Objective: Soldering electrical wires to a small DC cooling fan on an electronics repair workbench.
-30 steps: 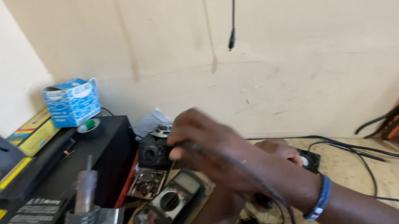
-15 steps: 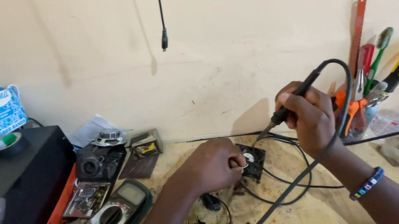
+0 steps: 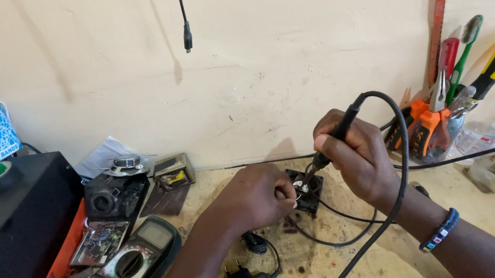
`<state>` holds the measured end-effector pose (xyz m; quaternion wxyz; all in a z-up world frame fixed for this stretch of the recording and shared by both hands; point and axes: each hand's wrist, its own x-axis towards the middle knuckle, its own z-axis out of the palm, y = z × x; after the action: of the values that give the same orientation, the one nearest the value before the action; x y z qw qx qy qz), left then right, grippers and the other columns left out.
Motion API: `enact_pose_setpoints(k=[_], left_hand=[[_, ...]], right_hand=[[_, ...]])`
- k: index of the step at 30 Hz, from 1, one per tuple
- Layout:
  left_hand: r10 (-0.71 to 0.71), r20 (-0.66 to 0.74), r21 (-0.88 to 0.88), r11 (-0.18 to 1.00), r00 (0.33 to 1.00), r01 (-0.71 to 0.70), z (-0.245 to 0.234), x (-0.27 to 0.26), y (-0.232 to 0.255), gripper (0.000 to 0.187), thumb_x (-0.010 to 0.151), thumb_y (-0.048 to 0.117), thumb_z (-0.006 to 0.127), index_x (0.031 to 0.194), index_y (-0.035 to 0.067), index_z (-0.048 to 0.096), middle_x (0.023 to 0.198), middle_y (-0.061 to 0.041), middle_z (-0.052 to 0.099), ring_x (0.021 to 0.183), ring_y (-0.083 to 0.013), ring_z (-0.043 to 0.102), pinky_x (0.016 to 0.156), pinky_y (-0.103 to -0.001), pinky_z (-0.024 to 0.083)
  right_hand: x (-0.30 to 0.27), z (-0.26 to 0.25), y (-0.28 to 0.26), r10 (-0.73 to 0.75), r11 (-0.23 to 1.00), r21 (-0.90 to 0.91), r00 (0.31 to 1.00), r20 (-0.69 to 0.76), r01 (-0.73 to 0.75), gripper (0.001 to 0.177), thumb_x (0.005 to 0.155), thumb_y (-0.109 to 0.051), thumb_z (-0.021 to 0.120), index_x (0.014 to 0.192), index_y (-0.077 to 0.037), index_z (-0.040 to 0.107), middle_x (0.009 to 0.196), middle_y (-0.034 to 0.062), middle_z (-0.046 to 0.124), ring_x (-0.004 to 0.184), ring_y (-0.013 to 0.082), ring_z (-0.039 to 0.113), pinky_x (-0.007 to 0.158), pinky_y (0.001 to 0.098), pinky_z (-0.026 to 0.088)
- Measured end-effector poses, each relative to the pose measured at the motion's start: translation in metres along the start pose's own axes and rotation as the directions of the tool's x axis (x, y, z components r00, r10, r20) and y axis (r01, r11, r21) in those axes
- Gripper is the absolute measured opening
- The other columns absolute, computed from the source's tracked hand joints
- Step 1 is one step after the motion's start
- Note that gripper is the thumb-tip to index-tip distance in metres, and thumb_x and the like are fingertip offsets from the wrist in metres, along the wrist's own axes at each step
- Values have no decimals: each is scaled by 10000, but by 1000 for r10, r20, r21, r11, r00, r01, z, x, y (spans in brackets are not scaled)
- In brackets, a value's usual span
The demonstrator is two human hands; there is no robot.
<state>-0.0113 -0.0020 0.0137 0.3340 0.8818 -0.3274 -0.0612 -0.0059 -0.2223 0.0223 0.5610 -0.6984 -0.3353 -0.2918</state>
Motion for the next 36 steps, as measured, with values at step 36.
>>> enact_pose_setpoints(k=[36], left_hand=[[-25,9,34,999,1000,25,-4,-3,8,175,934,197,732,857,40,743,780,-161,697,808,-412,766,692,-493,631]], right_hand=[[-3,2,-7,-162,976,-128,981,106,175,215,1034,-77,626,860,10,716,727,155,641,702,312,699,648,384,553]])
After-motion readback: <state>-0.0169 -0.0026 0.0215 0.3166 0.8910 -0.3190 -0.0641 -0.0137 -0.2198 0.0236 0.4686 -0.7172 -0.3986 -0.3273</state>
